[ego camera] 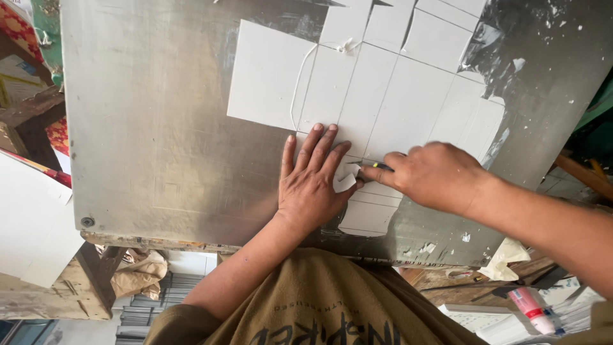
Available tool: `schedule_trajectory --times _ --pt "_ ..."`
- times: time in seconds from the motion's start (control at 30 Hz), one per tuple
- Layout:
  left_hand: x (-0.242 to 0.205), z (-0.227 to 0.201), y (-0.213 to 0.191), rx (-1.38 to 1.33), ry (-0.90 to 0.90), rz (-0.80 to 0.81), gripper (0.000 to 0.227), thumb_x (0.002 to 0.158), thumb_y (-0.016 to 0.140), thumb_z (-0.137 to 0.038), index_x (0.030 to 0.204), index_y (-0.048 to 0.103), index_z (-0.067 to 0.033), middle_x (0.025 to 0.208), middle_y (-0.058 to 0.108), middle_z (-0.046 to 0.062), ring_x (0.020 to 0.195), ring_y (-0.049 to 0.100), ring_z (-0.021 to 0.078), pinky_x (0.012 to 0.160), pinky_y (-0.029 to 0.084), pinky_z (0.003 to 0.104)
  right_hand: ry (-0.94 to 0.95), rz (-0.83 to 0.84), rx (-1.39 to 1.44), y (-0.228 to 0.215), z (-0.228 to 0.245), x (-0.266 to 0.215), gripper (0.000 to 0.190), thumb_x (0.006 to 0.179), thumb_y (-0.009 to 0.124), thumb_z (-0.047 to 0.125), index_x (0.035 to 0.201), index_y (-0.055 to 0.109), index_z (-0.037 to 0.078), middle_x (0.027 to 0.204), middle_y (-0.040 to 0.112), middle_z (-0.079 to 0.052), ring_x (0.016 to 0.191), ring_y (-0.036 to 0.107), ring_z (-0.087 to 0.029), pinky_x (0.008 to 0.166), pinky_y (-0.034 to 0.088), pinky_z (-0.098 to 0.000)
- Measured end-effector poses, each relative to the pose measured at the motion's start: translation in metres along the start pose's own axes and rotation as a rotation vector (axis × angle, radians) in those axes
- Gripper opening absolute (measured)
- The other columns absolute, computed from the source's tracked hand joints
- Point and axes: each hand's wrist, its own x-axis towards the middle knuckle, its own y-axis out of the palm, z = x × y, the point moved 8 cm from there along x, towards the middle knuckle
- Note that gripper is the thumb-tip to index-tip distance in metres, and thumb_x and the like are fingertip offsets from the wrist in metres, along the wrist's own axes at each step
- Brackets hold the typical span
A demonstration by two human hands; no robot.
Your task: The person uses a utility knife to scrape white adhesive residue from a metal workbench surface. They repeatedly scrape along the edges of a white paper template and remove small pieces of residue by hand.
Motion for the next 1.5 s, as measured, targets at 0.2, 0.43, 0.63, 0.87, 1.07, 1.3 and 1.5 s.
schedule_trajectory --times 0.2,0.43,0.63,0.87,1.07,1.3,1.5 --pt "-0.001 -0.003 -0.004 0.024 0.013 0.0 0.078 0.079 0.075 -0.065 0.144 0.051 -0.0281 0.163 0.037 -0.001 0.155 0.025 0.0214 0.127 0.005 0.054 -0.025 0.066 0.006 -0.01 0.003 -0.001 0.048 0.106 0.039 0.018 0.151 0.048 0.035 0.096 0.068 0.001 0.059 0.068 -0.009 0.052 0.058 -0.0245" --pt "-0.004 0.001 -0.005 0.032 0.051 0.018 0.087 0.072 0.08 -0.064 0.145 0.05 -0.0287 0.165 0.034 -0.002 0.157 0.022 0.0206 0.128 0.005 0.053 0.177 0.122 0.25 0.002 0.021 -0.011 0.052 0.103 0.048 0.023 0.154 0.043 0.027 0.097 0.064 -0.002 0.061 0.072 -0.017 0.053 0.061 -0.035" --pt "-0.003 0.0 -0.006 0.056 0.054 0.03 0.086 0.074 0.082 -0.058 0.148 0.047 -0.0275 0.166 0.032 0.0 0.157 0.021 0.0219 0.128 0.005 0.054 0.065 0.129 0.169 -0.014 0.014 0.001 0.048 0.101 0.051 0.025 0.148 0.05 0.027 0.101 0.068 -0.006 0.065 0.075 -0.021 0.055 0.063 -0.0379" --pt "-0.004 0.003 -0.005 -0.025 0.077 0.121 0.088 0.074 0.085 -0.047 0.15 0.047 -0.0251 0.167 0.03 0.002 0.158 0.018 0.0241 0.127 0.005 0.056 0.463 0.127 0.624 0.015 0.051 -0.013 0.053 0.101 0.046 0.035 0.154 0.045 0.032 0.101 0.066 -0.006 0.065 0.072 -0.029 0.056 0.061 -0.044" --pt "-0.006 0.003 -0.008 0.027 0.112 0.111 0.089 0.072 0.086 -0.046 0.151 0.048 -0.0272 0.168 0.03 0.0 0.158 0.018 0.023 0.128 0.005 0.054 0.631 -0.057 0.633 0.024 0.068 -0.025 0.053 0.096 0.051 0.044 0.149 0.049 0.04 0.093 0.063 -0.003 0.071 0.073 -0.04 0.06 0.061 -0.0543" --pt "-0.009 0.002 -0.014 0.029 0.138 0.065 0.092 0.07 0.087 -0.05 0.151 0.049 -0.0275 0.167 0.034 0.0 0.157 0.022 0.0227 0.128 0.006 0.053 0.534 -0.008 0.628 0.021 0.062 -0.019 0.054 0.097 0.051 0.037 0.15 0.048 0.035 0.093 0.065 -0.007 0.072 0.072 -0.041 0.06 0.06 -0.0527" --pt "-0.007 0.003 -0.008 0.043 0.12 0.089 0.087 0.075 0.082 -0.053 0.151 0.048 -0.0266 0.167 0.032 0.001 0.157 0.02 0.022 0.128 0.005 0.053 0.261 0.171 0.359 0.0 0.045 -0.006 0.048 0.107 0.041 0.027 0.154 0.046 0.024 0.106 0.071 -0.01 0.055 0.068 -0.012 0.049 0.057 -0.0265"
